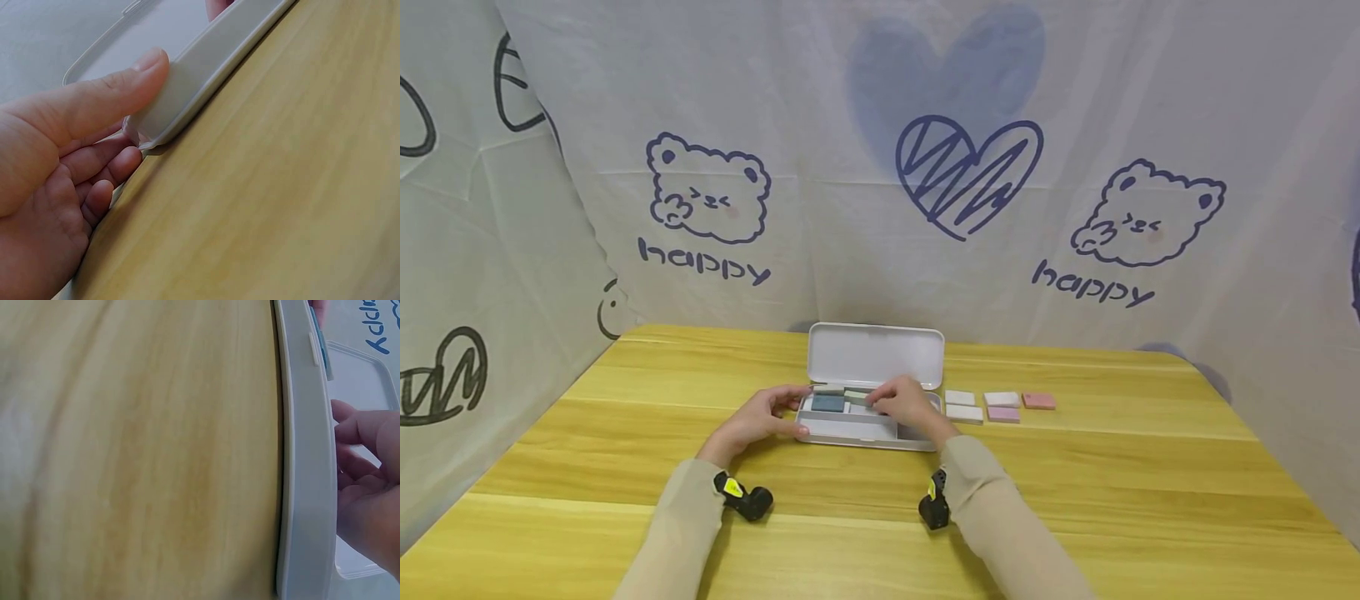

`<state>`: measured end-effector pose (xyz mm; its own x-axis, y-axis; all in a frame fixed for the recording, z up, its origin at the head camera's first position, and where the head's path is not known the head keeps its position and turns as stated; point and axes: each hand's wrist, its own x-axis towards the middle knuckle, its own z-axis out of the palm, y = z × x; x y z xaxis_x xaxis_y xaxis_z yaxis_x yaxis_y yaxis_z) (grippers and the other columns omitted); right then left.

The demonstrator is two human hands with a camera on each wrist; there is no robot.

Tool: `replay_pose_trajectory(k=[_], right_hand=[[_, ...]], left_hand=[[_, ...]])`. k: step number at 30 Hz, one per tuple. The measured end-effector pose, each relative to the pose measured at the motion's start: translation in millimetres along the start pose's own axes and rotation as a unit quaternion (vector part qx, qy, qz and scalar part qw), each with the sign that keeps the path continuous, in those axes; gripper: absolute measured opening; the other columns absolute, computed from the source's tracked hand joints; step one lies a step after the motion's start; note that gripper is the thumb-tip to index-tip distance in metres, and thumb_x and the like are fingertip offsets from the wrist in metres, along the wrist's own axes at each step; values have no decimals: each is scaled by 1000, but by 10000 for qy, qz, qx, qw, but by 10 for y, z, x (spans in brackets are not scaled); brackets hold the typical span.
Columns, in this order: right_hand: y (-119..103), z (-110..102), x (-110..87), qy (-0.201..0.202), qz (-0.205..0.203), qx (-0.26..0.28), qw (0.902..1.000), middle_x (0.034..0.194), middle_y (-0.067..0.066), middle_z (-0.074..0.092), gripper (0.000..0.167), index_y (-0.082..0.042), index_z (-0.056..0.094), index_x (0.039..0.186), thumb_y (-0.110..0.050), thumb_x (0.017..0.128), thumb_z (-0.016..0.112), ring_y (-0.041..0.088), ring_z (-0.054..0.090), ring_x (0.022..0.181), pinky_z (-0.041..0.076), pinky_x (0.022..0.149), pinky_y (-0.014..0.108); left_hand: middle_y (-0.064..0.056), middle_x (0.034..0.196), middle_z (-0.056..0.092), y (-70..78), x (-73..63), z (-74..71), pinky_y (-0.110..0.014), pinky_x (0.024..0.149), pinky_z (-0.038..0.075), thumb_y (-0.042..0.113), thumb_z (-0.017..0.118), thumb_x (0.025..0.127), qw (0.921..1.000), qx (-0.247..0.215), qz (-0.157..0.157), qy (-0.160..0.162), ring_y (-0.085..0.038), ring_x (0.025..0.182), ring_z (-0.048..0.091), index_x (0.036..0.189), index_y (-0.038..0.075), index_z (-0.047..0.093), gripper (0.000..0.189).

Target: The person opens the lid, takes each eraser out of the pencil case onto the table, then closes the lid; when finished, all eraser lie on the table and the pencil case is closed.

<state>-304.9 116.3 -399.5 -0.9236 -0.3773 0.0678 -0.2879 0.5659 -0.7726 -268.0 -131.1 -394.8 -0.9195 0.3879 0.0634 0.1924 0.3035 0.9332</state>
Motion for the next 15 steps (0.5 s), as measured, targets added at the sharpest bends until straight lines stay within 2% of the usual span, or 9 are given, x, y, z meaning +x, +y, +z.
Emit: replay_pose_trajectory(k=[6, 10, 15], right_hand=[[15, 9, 11, -149, -271, -195, 9993, 96, 16, 64, 24, 6, 68, 93, 8, 78, 49, 12, 48, 71, 39, 58, 22], [11, 9, 6, -165, -209, -172, 9995, 98, 16, 64, 24, 6, 67, 95, 10, 79, 49, 13, 49, 74, 40, 60, 21], [-8, -3, -9, -158, -144, 117, 9997, 96, 15, 63, 25, 6, 66, 97, 10, 78, 50, 12, 45, 65, 36, 54, 23]], left_hand=[[-22, 110, 51, -12, 5, 1, -46, 90, 33, -1, 72, 69, 10000, 2, -1, 9, -35, 101, 43, 123, -11, 45, 60], [-22, 110, 51, -13, 6, 3, -46, 90, 33, -1, 72, 69, 10000, 11, -14, 13, -36, 102, 43, 123, -11, 45, 60], [-23, 110, 50, -2, -1, 3, -46, 90, 33, -1, 72, 69, 10000, 11, -17, 35, -36, 102, 43, 123, -11, 45, 61]])
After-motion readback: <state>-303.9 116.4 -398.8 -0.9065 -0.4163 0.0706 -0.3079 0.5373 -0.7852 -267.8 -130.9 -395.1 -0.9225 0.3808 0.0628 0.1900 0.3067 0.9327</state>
